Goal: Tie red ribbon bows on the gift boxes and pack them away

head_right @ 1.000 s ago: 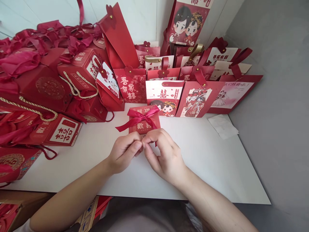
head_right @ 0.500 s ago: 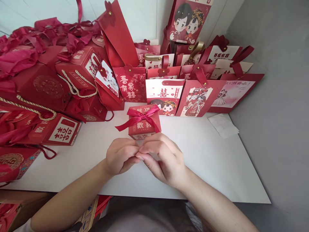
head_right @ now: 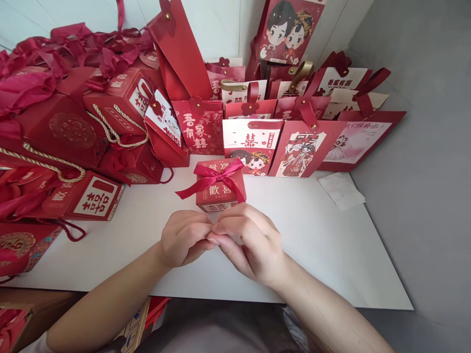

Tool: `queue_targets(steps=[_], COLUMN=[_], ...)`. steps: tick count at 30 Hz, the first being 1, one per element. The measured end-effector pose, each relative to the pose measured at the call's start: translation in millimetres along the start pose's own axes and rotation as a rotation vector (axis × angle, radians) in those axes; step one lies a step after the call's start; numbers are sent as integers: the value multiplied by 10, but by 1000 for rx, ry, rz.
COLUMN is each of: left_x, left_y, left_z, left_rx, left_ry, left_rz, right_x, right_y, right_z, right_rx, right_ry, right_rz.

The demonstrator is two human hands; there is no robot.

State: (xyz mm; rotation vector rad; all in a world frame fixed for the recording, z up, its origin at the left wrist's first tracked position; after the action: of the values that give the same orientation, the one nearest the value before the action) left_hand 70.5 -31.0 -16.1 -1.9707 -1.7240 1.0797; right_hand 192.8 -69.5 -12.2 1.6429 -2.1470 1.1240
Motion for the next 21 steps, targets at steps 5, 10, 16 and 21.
queue_targets(steps=[5, 10, 16, 21], left_x=[-5, -12, -21, -24], left_y=[7, 17, 34, 40], left_z=[6, 10, 13, 15], left_rx=[-3, 22, 49, 31], left_ry=[3, 8, 13, 22], left_rz=[1, 18, 21, 30], right_x=[37, 118, 134, 135], right_y=[-15, -63, -75, -77], right_z=[-23, -35, -52, -41], right_rx=[-20, -60, -21, -8], right_ry=[-34, -124, -137, -148], right_rz=[61, 145, 157, 217])
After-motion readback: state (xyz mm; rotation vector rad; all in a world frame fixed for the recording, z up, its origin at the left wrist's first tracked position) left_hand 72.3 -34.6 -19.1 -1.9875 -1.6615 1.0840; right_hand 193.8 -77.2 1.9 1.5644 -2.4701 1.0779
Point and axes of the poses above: each hand's wrist, its own z-axis away from the middle knuckle, its own y-axis out of the palm, x = y × z, the point moved 7 cm from there along -z, towards the middle knuckle, and after that the axes turned 13 degrees about x, right-handed, at the moved point
